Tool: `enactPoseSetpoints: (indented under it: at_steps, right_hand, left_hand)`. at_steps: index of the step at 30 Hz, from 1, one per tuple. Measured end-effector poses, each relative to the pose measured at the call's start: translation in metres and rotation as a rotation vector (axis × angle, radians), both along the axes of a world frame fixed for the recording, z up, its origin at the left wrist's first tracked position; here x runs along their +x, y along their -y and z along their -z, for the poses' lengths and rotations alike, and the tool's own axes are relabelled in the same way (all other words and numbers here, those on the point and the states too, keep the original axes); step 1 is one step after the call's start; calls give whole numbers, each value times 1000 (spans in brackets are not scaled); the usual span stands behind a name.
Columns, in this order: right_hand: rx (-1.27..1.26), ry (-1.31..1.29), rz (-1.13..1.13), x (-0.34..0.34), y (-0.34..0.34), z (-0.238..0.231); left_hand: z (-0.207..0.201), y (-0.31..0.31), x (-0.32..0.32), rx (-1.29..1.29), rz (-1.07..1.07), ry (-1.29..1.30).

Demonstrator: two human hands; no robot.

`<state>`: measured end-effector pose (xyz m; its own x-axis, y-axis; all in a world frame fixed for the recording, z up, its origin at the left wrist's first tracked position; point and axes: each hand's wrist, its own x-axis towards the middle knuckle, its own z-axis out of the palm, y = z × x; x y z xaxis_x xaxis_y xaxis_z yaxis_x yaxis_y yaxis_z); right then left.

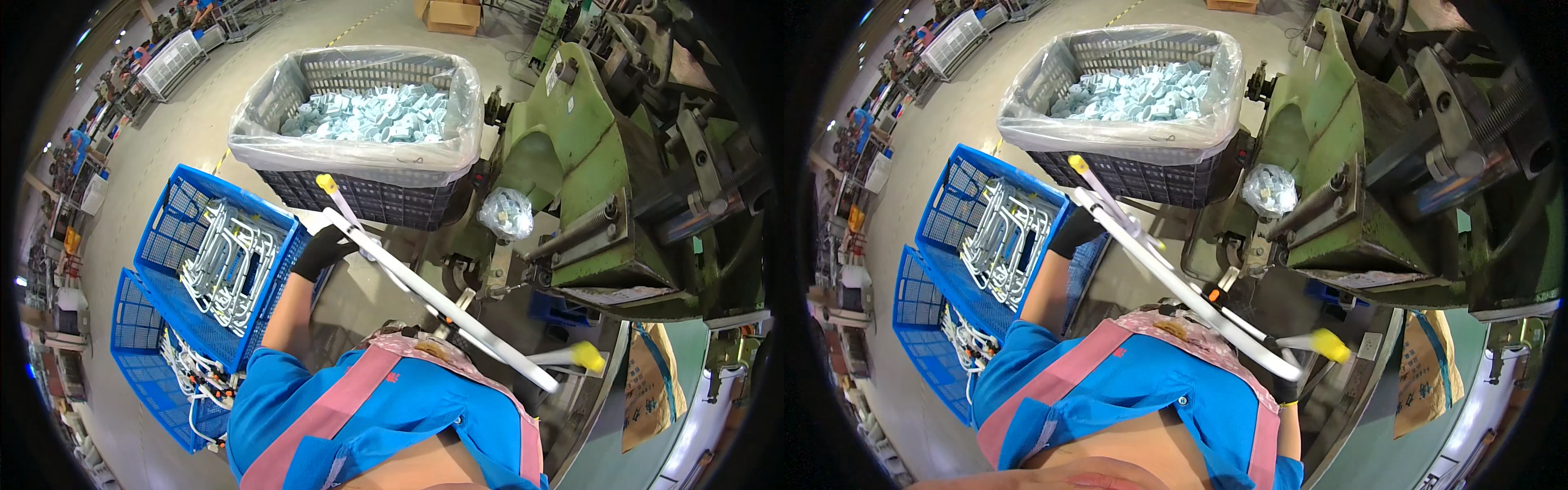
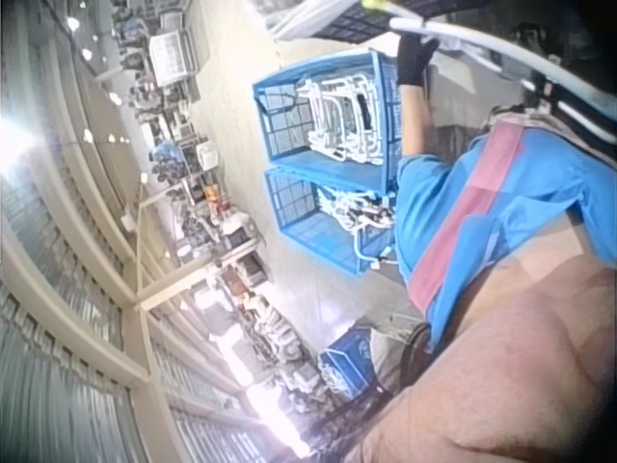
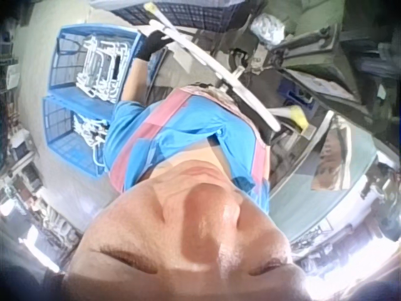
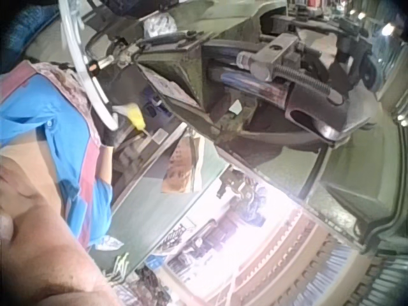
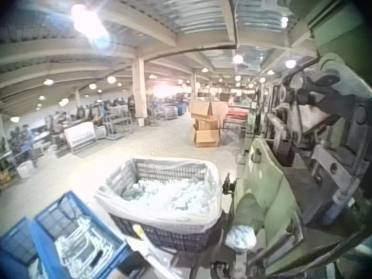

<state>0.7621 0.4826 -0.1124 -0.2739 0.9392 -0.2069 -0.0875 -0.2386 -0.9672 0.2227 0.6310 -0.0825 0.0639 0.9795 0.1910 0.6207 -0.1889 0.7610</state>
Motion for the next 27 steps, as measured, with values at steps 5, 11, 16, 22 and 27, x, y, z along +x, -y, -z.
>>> enactPoseSetpoints:
  at_steps: [5, 11, 16, 22, 27]
  right_hand:
    - [364, 517, 194, -81, -3, 11]
    - [569, 1220, -127, -87, -16, -34]
    - [595, 1360, -83, -93, -8, -53]
    - [377, 1270, 72, -101, 17, -47]
    - [368, 1293, 99, -107, 17, -42]
  left_hand:
    - [-64, -17, -45, -152, -88, 191]
    - [-107, -153, -3, 423, -63, -258]
    - [-73, -259, -10, 189, 34, -689]
    - [-36, -305, -16, -209, 414, -408]
    - [-40, -302, -20, -537, 199, 1]
